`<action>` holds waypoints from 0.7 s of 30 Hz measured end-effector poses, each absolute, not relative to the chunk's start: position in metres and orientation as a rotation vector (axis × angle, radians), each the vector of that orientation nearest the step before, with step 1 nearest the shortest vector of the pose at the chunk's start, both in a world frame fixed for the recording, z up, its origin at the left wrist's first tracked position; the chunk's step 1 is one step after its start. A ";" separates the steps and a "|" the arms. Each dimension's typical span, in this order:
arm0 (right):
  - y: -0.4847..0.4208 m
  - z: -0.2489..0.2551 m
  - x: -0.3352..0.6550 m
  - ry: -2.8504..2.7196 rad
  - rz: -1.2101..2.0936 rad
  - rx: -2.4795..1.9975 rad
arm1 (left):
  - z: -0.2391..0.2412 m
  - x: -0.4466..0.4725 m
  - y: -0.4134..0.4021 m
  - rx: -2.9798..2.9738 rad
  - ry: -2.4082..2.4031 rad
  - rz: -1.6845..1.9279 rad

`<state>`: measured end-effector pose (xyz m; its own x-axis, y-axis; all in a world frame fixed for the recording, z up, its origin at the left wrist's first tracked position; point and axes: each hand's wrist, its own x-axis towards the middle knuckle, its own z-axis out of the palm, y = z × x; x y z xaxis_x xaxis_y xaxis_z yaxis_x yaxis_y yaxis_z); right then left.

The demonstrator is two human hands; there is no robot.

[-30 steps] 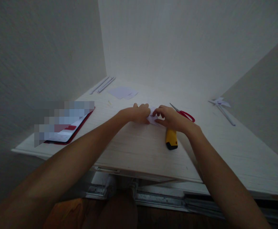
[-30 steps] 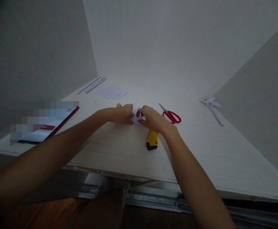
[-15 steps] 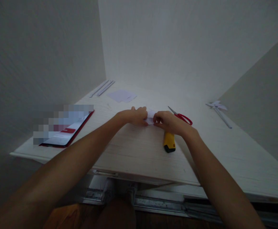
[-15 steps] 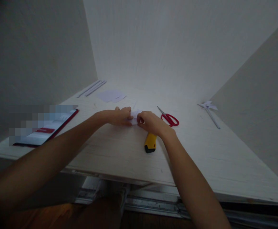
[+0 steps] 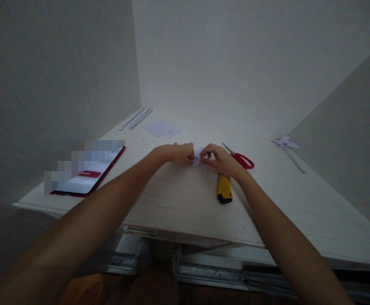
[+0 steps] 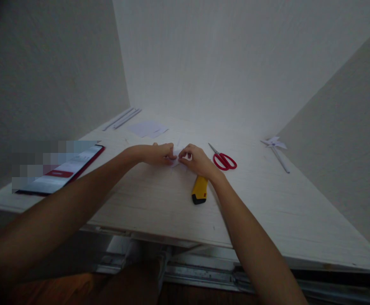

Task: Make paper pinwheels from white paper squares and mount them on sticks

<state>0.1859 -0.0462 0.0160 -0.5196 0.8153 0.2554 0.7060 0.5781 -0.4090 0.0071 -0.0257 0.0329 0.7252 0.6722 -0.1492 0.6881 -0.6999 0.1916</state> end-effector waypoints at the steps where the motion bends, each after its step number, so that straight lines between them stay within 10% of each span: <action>1: -0.045 0.015 0.184 -2.361 0.334 -1.258 | 0.031 0.006 -0.023 2.688 1.063 -0.082; 21: -0.035 0.000 0.164 -2.077 0.169 -1.639 | 0.015 0.005 0.000 2.388 0.850 0.215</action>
<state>0.1639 -0.0346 0.0004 -0.1626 0.9415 0.2951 0.8814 0.2731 -0.3855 0.0052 -0.0004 0.0149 0.7831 0.6203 -0.0435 0.5254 -0.6226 0.5799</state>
